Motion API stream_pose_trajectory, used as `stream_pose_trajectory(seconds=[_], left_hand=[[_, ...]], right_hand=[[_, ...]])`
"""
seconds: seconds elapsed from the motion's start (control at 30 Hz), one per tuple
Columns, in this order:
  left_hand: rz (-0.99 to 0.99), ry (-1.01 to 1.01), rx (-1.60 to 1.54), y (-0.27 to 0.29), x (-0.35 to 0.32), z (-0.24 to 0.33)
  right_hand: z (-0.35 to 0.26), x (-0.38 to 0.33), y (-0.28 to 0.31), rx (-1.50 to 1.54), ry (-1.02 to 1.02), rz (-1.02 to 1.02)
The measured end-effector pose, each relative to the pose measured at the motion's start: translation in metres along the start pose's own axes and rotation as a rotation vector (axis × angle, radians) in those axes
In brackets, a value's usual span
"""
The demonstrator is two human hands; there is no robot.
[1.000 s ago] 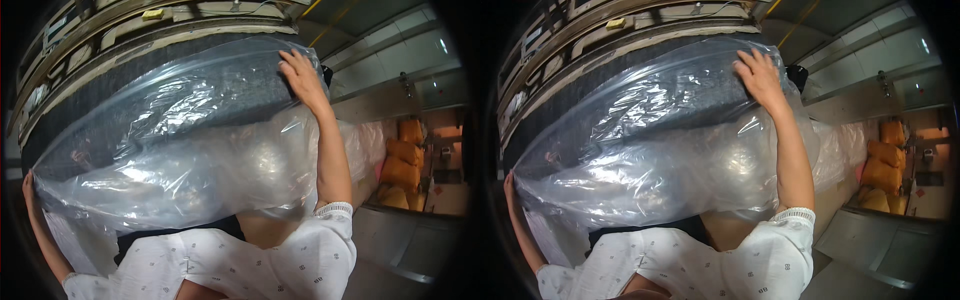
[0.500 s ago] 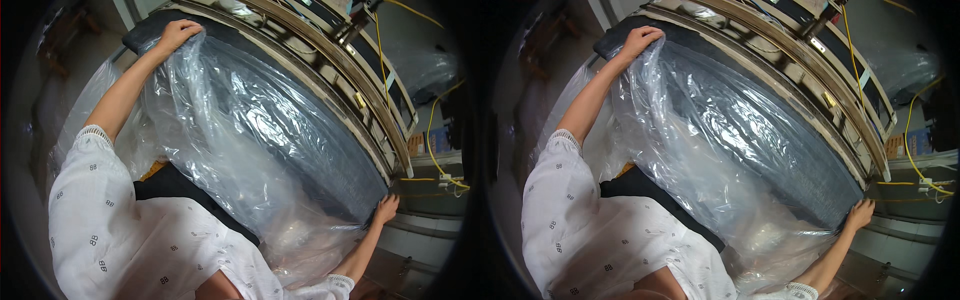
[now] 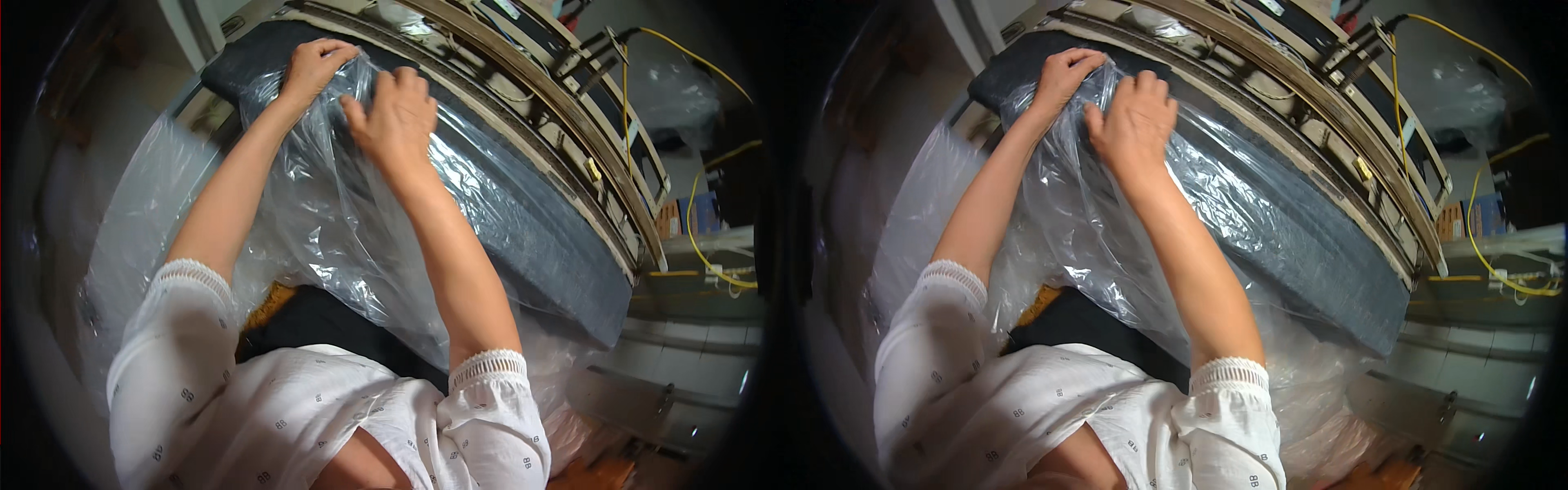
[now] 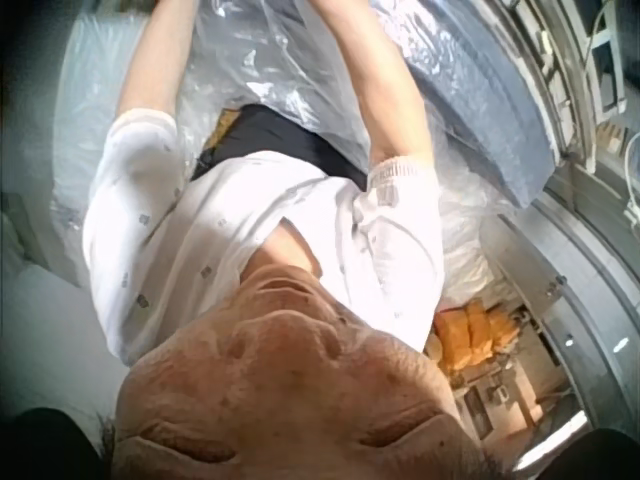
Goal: Wrapping a large, grey, circular rubber or foam object with clear plastic film in a manufacturing setting.
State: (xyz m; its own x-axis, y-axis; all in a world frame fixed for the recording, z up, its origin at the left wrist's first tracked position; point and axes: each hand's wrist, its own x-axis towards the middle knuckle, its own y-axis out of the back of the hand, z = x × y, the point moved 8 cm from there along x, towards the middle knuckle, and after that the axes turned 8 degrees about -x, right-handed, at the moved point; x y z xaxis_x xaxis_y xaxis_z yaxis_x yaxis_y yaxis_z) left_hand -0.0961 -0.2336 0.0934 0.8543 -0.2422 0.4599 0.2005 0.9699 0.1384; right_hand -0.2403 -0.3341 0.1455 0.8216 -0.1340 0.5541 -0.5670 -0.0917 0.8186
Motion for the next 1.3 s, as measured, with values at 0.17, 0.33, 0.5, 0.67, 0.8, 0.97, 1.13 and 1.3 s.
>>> stream_pose_trajectory(seconds=[0.17, 0.33, 0.5, 0.67, 0.8, 0.97, 1.13, 1.3], left_hand=[[-0.022, 0.045, 0.017, 0.0, -0.004, 0.004], [-0.017, 0.052, 0.018, 0.014, 0.003, -0.009], [-0.047, 0.081, 0.04, -0.001, 0.008, -0.016], [-0.091, 0.061, 0.056, 0.016, 0.016, -0.029], [-0.064, 0.065, 0.112, 0.013, 0.022, -0.034], [-0.121, 0.067, 0.263, 0.063, 0.033, -0.063], [-0.165, 0.051, 0.478, 0.123, 0.017, -0.063], [-0.047, -0.002, 0.562, 0.105, 0.013, -0.043]], right_hand=[[0.038, -0.005, 0.007, -0.254, 0.185, 0.037], [0.153, -0.118, 0.169, -0.447, -0.118, 0.062], [0.225, -0.301, 0.351, -0.879, -0.672, 0.03], [0.229, -0.344, 0.467, 0.036, -0.816, 0.72], [0.302, -0.379, 0.481, 0.439, -0.788, 0.602], [0.384, -0.429, 0.32, 0.122, -1.259, 0.175], [0.34, -0.476, 0.265, 0.37, -1.488, -0.095], [0.36, -0.406, 0.294, -0.166, -0.97, 0.081]])
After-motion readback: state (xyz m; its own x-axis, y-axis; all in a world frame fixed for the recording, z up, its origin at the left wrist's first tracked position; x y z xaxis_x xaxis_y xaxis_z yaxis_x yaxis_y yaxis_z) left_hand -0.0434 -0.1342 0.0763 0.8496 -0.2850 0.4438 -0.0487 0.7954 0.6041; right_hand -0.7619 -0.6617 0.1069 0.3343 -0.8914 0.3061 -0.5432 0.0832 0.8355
